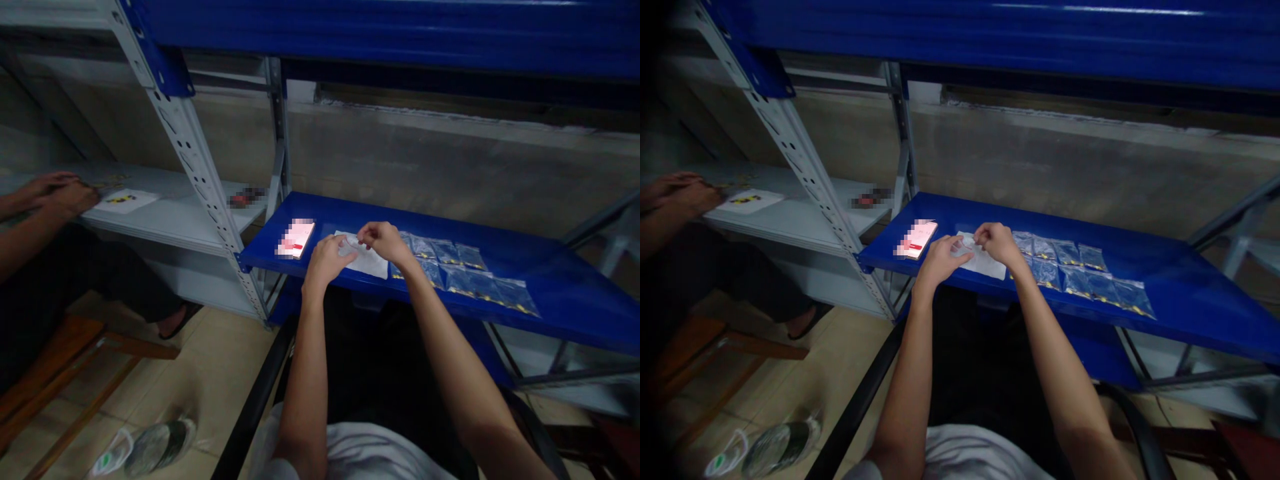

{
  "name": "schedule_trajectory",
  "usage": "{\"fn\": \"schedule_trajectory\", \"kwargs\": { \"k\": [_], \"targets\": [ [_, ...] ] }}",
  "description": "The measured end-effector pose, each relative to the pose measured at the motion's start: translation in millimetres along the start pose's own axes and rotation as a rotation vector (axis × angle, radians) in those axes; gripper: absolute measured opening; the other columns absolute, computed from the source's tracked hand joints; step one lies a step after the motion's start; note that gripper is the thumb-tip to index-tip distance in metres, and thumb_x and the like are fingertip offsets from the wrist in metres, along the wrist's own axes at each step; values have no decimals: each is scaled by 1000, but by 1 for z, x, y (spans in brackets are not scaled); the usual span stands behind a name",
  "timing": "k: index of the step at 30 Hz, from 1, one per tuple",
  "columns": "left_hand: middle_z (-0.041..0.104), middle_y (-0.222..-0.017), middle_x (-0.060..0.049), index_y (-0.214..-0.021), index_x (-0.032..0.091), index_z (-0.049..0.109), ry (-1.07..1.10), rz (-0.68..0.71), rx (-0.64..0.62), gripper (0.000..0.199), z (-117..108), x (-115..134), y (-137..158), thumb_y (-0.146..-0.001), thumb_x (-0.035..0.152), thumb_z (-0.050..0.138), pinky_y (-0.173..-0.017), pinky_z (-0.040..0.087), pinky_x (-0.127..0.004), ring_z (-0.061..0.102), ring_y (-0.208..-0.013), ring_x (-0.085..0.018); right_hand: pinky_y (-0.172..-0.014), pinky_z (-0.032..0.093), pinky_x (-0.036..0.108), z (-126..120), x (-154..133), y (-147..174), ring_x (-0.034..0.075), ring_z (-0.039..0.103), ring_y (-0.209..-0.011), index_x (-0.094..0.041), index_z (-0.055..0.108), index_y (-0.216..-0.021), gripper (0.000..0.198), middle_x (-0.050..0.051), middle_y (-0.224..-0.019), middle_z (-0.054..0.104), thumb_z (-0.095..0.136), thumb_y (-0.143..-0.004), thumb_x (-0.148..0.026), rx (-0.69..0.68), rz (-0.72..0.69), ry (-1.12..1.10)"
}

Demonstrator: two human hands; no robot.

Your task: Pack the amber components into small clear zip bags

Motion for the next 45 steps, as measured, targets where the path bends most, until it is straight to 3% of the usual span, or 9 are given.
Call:
{"fn": "schedule_trajectory", "kwargs": {
  "k": [4, 9, 12, 15, 21, 25, 28, 34, 45],
  "targets": [
    [75, -110, -10, -127, 18, 73, 33, 45, -2, 46, -1, 10, -1, -87, 40, 80, -91, 55, -33, 71, -98, -24, -67, 48, 27, -3, -21, 21, 17, 66, -69, -18, 76, -83, 24, 4, -77, 76, 54, -75, -12, 30, -36, -96],
    [75, -110, -9, -125, 16, 73, 88, 68, -17, 42, 10, 13, -5, -87, 32, 80, -96, 55, -33, 71, -101, -22, -70, 50, 29, -8, -5, 25, 19, 68, -76, -19, 75, -88, 18, 6, -82, 76, 59, -79, -18, 170, 113, -52],
    [76, -112, -9, -124, 16, 73, 155, 58, 15, 43, 15, 15, -7, -86, 33, 83, -96, 55, -33, 72, -101, -22, -66, 49, 29, -12, 4, 38, 19, 65, -73, -19, 75, -98, 21, 6, -82, 73, 62, -86, -30, 237, 152, -137],
    [77, -110, -9, -124, 16, 72, 232, 65, 16, 47, 18, 22, -7, -82, 31, 86, -93, 56, -32, 72, -98, -20, -58, 45, 27, -7, 2, 57, 18, 61, -67, -20, 73, -101, 30, 3, -78, 70, 64, -89, -46, 174, 130, -320],
    [74, -113, -10, -133, 18, 67, 374, -17, -84, 64, 31, 27, -6, -76, 34, 91, -88, 59, -32, 71, -97, -20, -54, 44, 25, -16, 1, 87, 15, 56, -63, -21, 68, -84, 31, 2, -74, 66, 70, -85, -51, 206, 158, -477],
    [73, -112, -9, -140, 20, 63, 627, -73, -235, 55, 45, 21, -5, -89, 35, 78, -69, 58, -25, 72, -85, -16, -53, 43, 25, -31, 4, 92, 17, 63, -66, -21, 66, -88, 31, 4, -74, 70, 72, -84, -51, 271, 149, -510],
    [71, -102, -7, -127, 15, 71, 822, -88, -276, 44, 48, 20, -6, -86, 30, 78, -68, 55, -24, 71, -81, -15, -52, 43, 25, -41, 3, 96, 19, 68, -68, -21, 66, -94, 33, 4, -74, 72, 77, -81, -49, 346, 134, -524],
    [70, -88, -4, -101, 14, 75, 951, -134, -183, 34, 42, 24, -8, -73, 28, 89, -66, 52, -23, 67, -73, -13, -53, 48, 26, -48, 5, 103, 21, 71, -70, -23, 68, -103, 44, 2, -71, 74, 85, -74, -51, 437, 177, -616],
    [73, -82, -4, -92, 16, 76, 970, -108, -160, 29, 31, 34, -10, -83, 42, 83, -78, 58, -29, 72, -79, -16, -56, 48, 25, -45, 7, 102, 21, 74, -74, -21, 70, -86, 42, 5, -75, 77, 86, -72, -56, 382, 201, -684]
  ]
}}
Point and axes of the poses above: each hand's wrist, its own y-axis away from the middle knuckle, its own z-axis out of the palm, x = y × z, the point moved 8 cm from there along -y, towards the middle knuckle
